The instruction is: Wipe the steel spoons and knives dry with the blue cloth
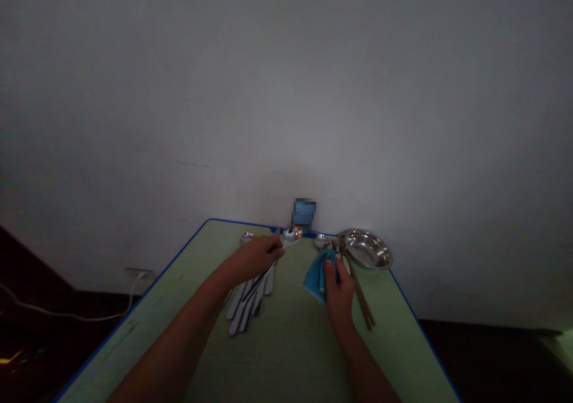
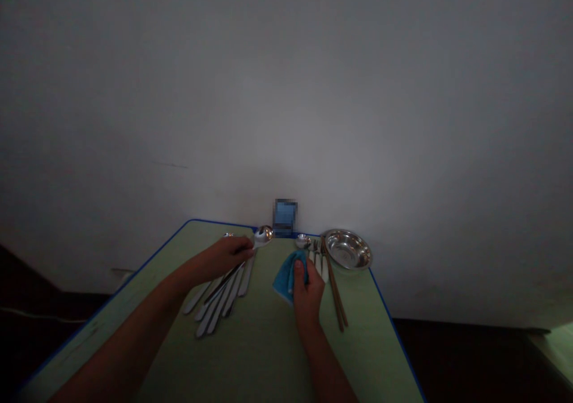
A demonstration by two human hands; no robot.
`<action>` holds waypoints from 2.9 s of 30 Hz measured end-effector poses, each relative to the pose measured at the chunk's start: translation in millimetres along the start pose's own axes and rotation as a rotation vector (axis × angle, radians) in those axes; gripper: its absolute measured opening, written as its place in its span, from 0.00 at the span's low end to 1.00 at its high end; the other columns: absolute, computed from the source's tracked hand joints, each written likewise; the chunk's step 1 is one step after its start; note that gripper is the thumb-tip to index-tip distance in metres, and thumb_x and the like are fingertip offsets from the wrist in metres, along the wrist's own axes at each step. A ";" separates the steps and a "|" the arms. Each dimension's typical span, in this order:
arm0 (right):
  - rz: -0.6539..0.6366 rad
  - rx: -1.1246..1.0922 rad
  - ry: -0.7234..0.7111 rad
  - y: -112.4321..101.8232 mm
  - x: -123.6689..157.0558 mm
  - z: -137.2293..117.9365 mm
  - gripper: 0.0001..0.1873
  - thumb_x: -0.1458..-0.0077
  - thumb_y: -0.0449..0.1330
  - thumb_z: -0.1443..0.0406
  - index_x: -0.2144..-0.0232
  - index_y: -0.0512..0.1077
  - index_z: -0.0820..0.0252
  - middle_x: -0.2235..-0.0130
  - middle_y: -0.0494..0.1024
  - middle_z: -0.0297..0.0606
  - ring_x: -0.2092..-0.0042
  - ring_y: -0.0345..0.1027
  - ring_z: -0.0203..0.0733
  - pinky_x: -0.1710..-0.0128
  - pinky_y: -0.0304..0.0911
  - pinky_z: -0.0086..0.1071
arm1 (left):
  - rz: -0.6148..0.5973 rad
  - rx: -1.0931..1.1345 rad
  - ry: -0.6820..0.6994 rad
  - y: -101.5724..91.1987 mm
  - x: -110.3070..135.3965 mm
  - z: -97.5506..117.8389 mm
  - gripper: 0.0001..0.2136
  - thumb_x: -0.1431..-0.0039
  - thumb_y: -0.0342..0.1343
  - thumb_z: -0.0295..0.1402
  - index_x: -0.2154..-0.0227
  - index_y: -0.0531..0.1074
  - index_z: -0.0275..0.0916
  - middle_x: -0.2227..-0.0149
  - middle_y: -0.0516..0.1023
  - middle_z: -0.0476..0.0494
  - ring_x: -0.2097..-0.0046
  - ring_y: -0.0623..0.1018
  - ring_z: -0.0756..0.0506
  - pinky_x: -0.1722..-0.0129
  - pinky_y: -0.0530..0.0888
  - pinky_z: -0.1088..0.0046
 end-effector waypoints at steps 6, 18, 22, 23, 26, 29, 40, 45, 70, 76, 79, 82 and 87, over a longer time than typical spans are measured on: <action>-0.034 0.021 -0.034 6.5 -0.3 -7.8 0.16 0.44 0.52 0.56 0.70 0.71 0.62 0.72 0.72 0.35 0.69 0.64 0.39 0.69 0.59 0.30 | 0.015 0.019 0.026 -1.6 4.8 11.5 0.11 0.42 0.44 0.36 0.73 0.68 0.38 0.74 0.72 0.48 0.70 0.71 0.48 0.71 0.62 0.74; -0.140 0.072 -0.214 14.5 -17.3 -50.7 0.12 0.48 0.58 0.60 0.61 0.73 0.56 0.60 0.77 0.38 0.58 0.70 0.43 0.57 0.63 0.36 | 0.078 0.032 0.032 -12.2 9.4 23.2 0.10 0.42 0.44 0.35 0.74 0.68 0.38 0.74 0.72 0.47 0.70 0.70 0.47 0.72 0.61 0.74; -0.203 0.183 -0.359 22.0 -27.7 -77.4 0.11 0.46 0.56 0.60 0.61 0.74 0.55 0.61 0.79 0.38 0.59 0.72 0.42 0.58 0.64 0.37 | 0.097 0.074 0.045 -14.2 9.5 23.8 0.10 0.42 0.44 0.35 0.73 0.67 0.38 0.74 0.71 0.48 0.70 0.69 0.48 0.73 0.62 0.74; -0.210 0.214 -0.391 23.7 -30.2 -83.4 0.12 0.45 0.56 0.60 0.60 0.74 0.55 0.61 0.79 0.38 0.60 0.72 0.42 0.58 0.64 0.37 | 0.105 0.081 0.050 -14.8 9.2 23.8 0.10 0.42 0.44 0.35 0.73 0.67 0.38 0.74 0.71 0.48 0.70 0.69 0.48 0.73 0.62 0.74; -0.227 0.309 -0.463 28.1 -35.7 -98.4 0.12 0.45 0.56 0.60 0.60 0.74 0.56 0.61 0.79 0.38 0.60 0.72 0.43 0.58 0.64 0.37 | 0.127 0.098 0.045 -16.5 8.4 22.6 0.10 0.42 0.44 0.35 0.73 0.67 0.38 0.75 0.71 0.48 0.71 0.69 0.49 0.73 0.61 0.74; -0.249 0.377 -0.520 31.5 -35.5 -107.5 0.12 0.44 0.55 0.60 0.59 0.74 0.55 0.63 0.78 0.38 0.61 0.71 0.43 0.59 0.63 0.37 | 0.149 0.119 0.023 -19.1 8.7 20.8 0.08 0.43 0.45 0.35 0.73 0.67 0.39 0.74 0.71 0.49 0.71 0.69 0.49 0.72 0.62 0.74; -0.279 0.495 -0.601 31.0 -25.0 -107.4 0.12 0.42 0.54 0.61 0.59 0.73 0.55 0.64 0.77 0.38 0.63 0.70 0.41 0.63 0.63 0.33 | 0.114 0.216 0.010 -14.2 9.8 21.7 0.08 0.43 0.46 0.36 0.72 0.66 0.39 0.78 0.69 0.52 0.75 0.69 0.50 0.75 0.62 0.75; -0.300 0.494 -0.586 32.4 -22.7 -106.7 0.10 0.43 0.54 0.64 0.60 0.73 0.57 0.64 0.77 0.39 0.63 0.71 0.39 0.61 0.63 0.31 | 0.086 0.214 0.043 -12.1 11.3 32.0 0.09 0.42 0.45 0.35 0.73 0.65 0.39 0.78 0.69 0.52 0.74 0.70 0.49 0.74 0.63 0.75; -0.299 0.651 -0.515 35.6 -23.2 -95.8 0.07 0.44 0.56 0.66 0.65 0.74 0.56 0.64 0.77 0.36 0.61 0.71 0.39 0.61 0.61 0.30 | 0.046 0.111 0.114 2.4 10.2 40.6 0.08 0.39 0.43 0.33 0.71 0.63 0.39 0.76 0.71 0.51 0.72 0.70 0.49 0.72 0.61 0.74; -0.304 0.687 -0.503 36.3 -24.1 -90.4 0.08 0.43 0.54 0.65 0.65 0.74 0.55 0.64 0.77 0.36 0.61 0.71 0.39 0.62 0.61 0.30 | 0.038 0.113 0.106 1.2 10.8 40.7 0.09 0.39 0.43 0.34 0.71 0.65 0.39 0.76 0.72 0.50 0.72 0.71 0.49 0.71 0.62 0.74; -0.283 0.720 -0.498 35.7 -25.6 -89.1 0.08 0.44 0.55 0.64 0.65 0.74 0.55 0.64 0.77 0.36 0.62 0.71 0.39 0.63 0.61 0.30 | 0.029 0.100 0.090 0.8 11.5 40.2 0.09 0.40 0.43 0.34 0.71 0.65 0.39 0.76 0.72 0.50 0.72 0.72 0.49 0.72 0.62 0.75; -0.265 0.747 -0.494 34.8 -25.8 -89.6 0.08 0.44 0.55 0.64 0.65 0.74 0.55 0.64 0.77 0.36 0.62 0.71 0.39 0.64 0.61 0.29 | 0.025 0.094 0.097 0.7 12.2 40.4 0.09 0.40 0.43 0.34 0.71 0.66 0.39 0.76 0.72 0.50 0.72 0.71 0.49 0.72 0.62 0.75; -0.249 0.764 -0.487 32.2 -26.0 -90.6 0.09 0.43 0.54 0.64 0.65 0.74 0.55 0.65 0.77 0.35 0.63 0.71 0.38 0.65 0.60 0.28 | 0.013 0.094 0.103 0.4 14.0 41.8 0.10 0.40 0.43 0.35 0.73 0.66 0.39 0.77 0.72 0.51 0.73 0.71 0.49 0.73 0.61 0.75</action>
Point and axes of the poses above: each hand's wrist, its own x-axis away from the middle knuckle, its own y-axis out of the palm, z = x × y, the point moved 9 cm from there along -x, towards the middle knuckle
